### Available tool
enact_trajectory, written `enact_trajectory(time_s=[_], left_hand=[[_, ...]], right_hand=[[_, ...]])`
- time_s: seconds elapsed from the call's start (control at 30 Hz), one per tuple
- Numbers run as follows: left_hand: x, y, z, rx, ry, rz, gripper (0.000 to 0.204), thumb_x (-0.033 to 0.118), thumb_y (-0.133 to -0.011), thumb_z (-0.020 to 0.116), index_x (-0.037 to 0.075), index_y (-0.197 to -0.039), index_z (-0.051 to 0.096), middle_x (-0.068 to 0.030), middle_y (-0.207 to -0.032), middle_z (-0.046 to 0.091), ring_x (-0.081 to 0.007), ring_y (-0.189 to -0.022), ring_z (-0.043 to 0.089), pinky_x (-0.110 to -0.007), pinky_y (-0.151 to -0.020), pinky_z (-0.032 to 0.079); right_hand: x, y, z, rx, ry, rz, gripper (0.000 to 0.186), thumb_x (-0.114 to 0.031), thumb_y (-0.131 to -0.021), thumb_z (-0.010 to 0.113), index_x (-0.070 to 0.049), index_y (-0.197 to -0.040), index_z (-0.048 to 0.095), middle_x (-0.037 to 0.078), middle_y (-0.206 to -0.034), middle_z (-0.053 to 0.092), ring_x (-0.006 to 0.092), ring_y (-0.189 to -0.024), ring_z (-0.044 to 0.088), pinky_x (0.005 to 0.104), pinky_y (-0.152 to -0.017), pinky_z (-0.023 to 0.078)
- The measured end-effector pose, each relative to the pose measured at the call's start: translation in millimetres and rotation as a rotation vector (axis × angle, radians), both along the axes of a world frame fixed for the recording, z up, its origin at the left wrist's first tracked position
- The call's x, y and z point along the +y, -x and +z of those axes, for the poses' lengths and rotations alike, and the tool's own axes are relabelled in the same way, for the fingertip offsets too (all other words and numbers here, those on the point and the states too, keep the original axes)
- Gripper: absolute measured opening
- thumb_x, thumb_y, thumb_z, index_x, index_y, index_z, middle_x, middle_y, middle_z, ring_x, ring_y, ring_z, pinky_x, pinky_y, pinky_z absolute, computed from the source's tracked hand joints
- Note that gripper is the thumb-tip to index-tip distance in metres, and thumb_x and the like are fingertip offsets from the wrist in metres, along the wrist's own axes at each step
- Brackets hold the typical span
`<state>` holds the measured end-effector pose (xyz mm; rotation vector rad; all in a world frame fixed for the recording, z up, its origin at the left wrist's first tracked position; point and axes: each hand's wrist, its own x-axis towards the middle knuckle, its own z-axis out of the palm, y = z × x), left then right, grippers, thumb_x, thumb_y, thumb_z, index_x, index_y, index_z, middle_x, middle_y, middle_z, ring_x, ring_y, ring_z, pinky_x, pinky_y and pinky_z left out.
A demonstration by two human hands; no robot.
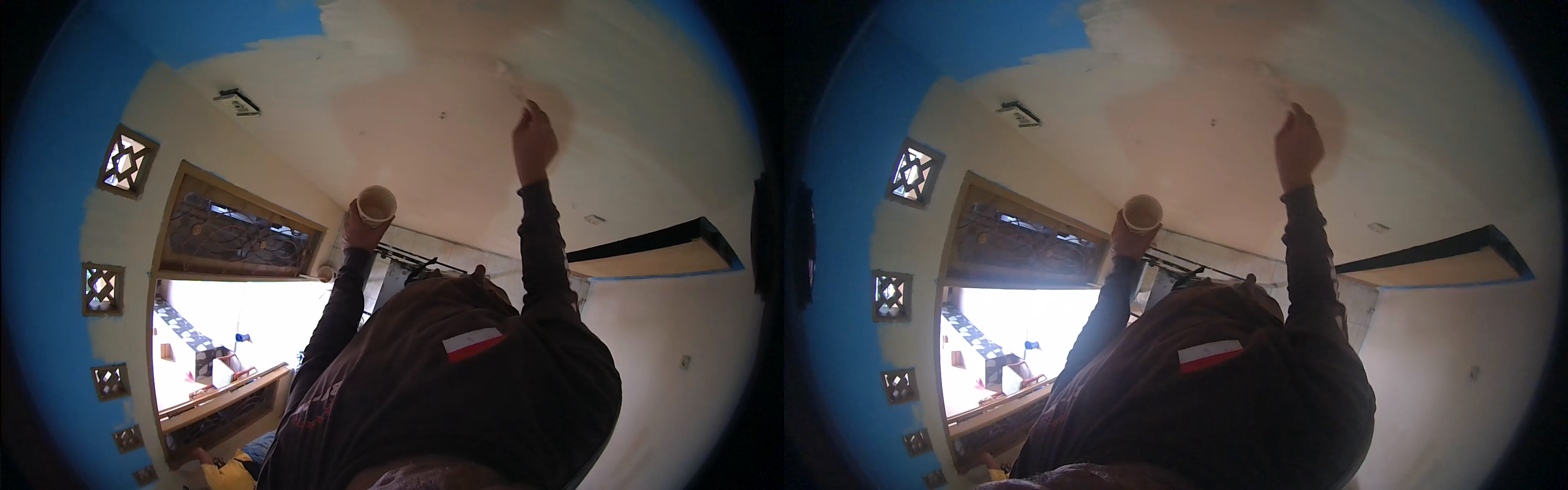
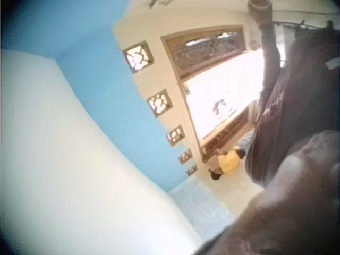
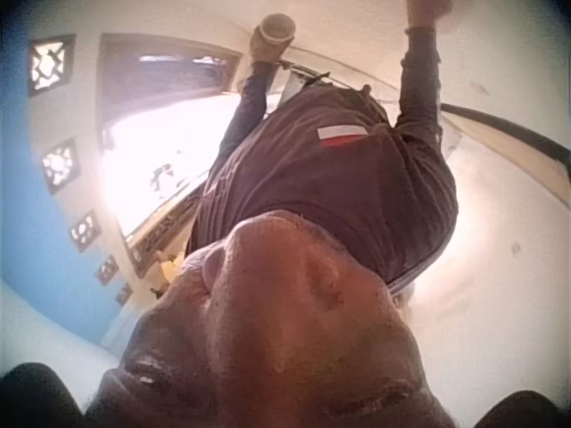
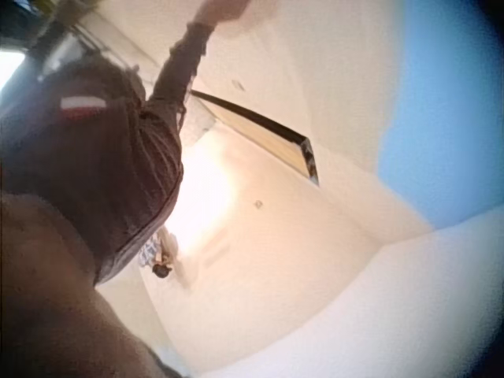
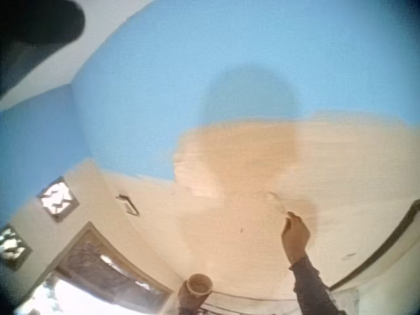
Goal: The person paints a ceiling with white paint using a brush and a small container. They repeatedly dip the brush into the container and apply paint to the ceiling in broad strokes, gradually covering more area.
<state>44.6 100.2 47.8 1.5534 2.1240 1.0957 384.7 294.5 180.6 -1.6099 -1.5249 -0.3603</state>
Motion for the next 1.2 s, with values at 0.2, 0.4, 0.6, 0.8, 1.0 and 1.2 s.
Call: enact_trajectory(time_s=[0.2, 0.4, 0.6, 0.8, 1.0, 1.2], left_hand=[[-1.9, -2.3, 4.6, -0.036, 0.003, -0.014, 0.083, 0.042, -0.067, 0.092, 0.006, -0.129, 0.051, -0.0202, -0.118, 0.065, -0.0407, -0.11, 0.064, -0.051, -0.088, 0.054], [-0.3, 1.3, -4.1, 0.026, -0.007, -0.01, 0.084, 0.041, -0.066, 0.092, 0.005, -0.13, 0.051, -0.0206, -0.118, 0.065, -0.0409, -0.109, 0.065, -0.051, -0.087, 0.055], [0.1, 1.0, -4.8, 0.009, -0.044, -0.036, 0.084, 0.04, -0.066, 0.092, 0.005, -0.131, 0.052, -0.021, -0.12, 0.066, -0.0403, -0.111, 0.065, -0.05, -0.091, 0.055], [2.5, -5.1, 10.1, 0.0, 0.014, -0.042, 0.082, 0.04, -0.066, 0.093, 0.004, -0.129, 0.052, -0.0212, -0.119, 0.066, -0.0405, -0.111, 0.064, -0.05, -0.089, 0.054], [-2.1, -5.9, 8.3, 0.028, 0.013, -0.033, 0.082, 0.041, -0.067, 0.092, 0.003, -0.128, 0.053, -0.0223, -0.119, 0.066, -0.0412, -0.11, 0.065, -0.05, -0.09, 0.054], [0.6, -5.9, 6.7, 0.031, -0.008, -0.051, 0.082, 0.043, -0.068, 0.091, 0.003, -0.127, 0.053, -0.0229, -0.118, 0.066, -0.0419, -0.11, 0.065, -0.051, -0.089, 0.054]], right_hand=[[-53.3, -74.3, -3.3, 0.13, -0.024, -0.259, 0.026, -0.017, -0.098, 0.057, -0.007, -0.121, 0.066, 0.015, -0.108, 0.072, 0.0348, -0.093, 0.071, 0.0463, -0.077, 0.056], [-81.7, -72.9, -8.1, 0.201, 0.087, -0.32, 0.036, -0.006, -0.095, 0.052, 0.004, -0.13, 0.056, 0.026, -0.118, 0.066, 0.0405, -0.106, 0.066, 0.0456, -0.088, 0.055], [-39.2, -21.5, -21.7, 0.224, 0.135, -0.158, 0.053, -0.003, -0.091, 0.051, 0.014, -0.141, 0.044, 0.029, -0.137, 0.056, 0.0402, -0.123, 0.058, 0.0434, -0.103, 0.05], [3.0, 86.0, -19.8, 0.24, -0.083, 0.042, 0.049, -0.009, -0.098, 0.045, 0.02, -0.138, 0.042, 0.04, -0.133, 0.053, 0.0459, -0.118, 0.059, 0.0457, -0.101, 0.05], [-4.9, 176.9, 10.2, 0.498, 0.115, 0.346, 0.054, -0.005, -0.096, 0.047, 0.02, -0.141, 0.033, 0.04, -0.131, 0.052, 0.0459, -0.11, 0.063, 0.0466, -0.091, 0.055], [-2.3, 232.7, 18.0, 0.552, 0.087, 0.494, 0.052, -0.001, -0.092, 0.05, 0.017, -0.139, 0.036, 0.037, -0.122, 0.057, 0.0472, -0.095, 0.065, 0.0494, -0.078, 0.057]])
